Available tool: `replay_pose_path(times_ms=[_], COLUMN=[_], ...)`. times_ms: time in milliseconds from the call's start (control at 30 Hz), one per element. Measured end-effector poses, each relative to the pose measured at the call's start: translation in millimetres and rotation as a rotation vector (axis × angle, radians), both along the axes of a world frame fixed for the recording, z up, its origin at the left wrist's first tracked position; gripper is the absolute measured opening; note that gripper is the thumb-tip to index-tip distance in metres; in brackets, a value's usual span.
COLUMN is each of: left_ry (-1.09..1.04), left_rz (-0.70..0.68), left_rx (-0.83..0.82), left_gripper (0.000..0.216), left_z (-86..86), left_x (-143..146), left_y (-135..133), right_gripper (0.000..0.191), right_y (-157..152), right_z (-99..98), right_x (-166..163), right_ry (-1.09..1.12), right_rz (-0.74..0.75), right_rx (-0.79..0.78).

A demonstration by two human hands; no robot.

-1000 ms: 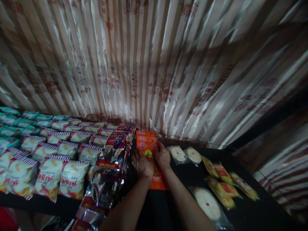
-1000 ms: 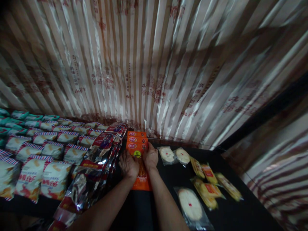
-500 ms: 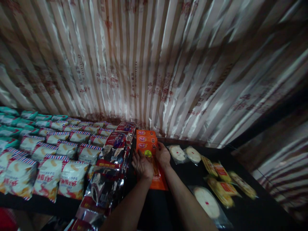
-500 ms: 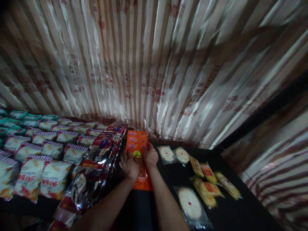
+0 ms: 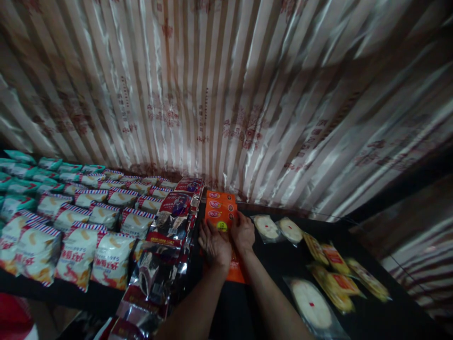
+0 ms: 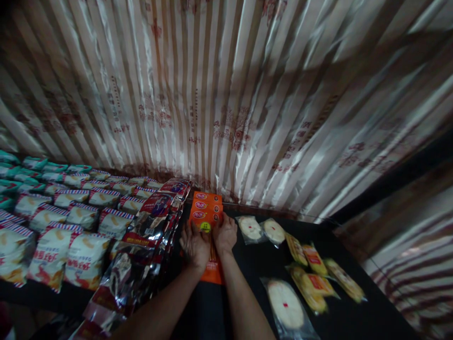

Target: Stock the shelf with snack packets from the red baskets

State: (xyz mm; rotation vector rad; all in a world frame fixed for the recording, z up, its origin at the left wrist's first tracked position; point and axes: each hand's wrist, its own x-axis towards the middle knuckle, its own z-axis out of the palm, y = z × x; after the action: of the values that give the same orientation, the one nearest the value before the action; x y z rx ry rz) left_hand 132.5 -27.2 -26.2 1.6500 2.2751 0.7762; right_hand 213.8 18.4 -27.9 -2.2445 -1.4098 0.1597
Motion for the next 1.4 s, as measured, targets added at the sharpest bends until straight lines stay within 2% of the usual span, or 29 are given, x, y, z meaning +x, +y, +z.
replay_pose_path(times_ms=[167,400,567,867,1033,1167,1300,1400], left_ry=[0.021,-0.005,-0.009,-0.033,-0.04,-0.01,0.067,0.121], left_rz=[0.01,0.043,0.014,-0.015,-0.017,-0.008,-0.065,-0.098], left_rx=[0.003,-0.082,-0.06,-0.092,-0.069,-0.057,-0.018,0.005], left_gripper=[0.047,0.053,0.055,0.053,0.055,0.054,0.058,0.056], left_z=[-2.3,13.2,20.1,9.6,3.2,6.6,9.9,9.9], left_x=[3,3,4,7,6,6,5,3], left_y=[1,6,18,38,35,27,9,-7], right_gripper=[0.042,0.042,0.043,0.042,0.042,0.044,0.045,0.044], right_y=[-1,0,-1,-2,-2,-3,-6,-14], right_z=[-2.8,-1.7,-1.9,-4.0,-4.2,-7.9,-13.3,-13.3], right_x=[2,4,5,6,8,14,25,31], right_ry=[0.004,0.038,0.047,0.093,0.148,0.322,0.488,0.499], right_rz=[0.04,0.027,0.01,0.023,0.023,0.015,0.064,0.104], right_rx=[0.043,0.021,0.018,0.054,0.068,0.122,0.224,0.29])
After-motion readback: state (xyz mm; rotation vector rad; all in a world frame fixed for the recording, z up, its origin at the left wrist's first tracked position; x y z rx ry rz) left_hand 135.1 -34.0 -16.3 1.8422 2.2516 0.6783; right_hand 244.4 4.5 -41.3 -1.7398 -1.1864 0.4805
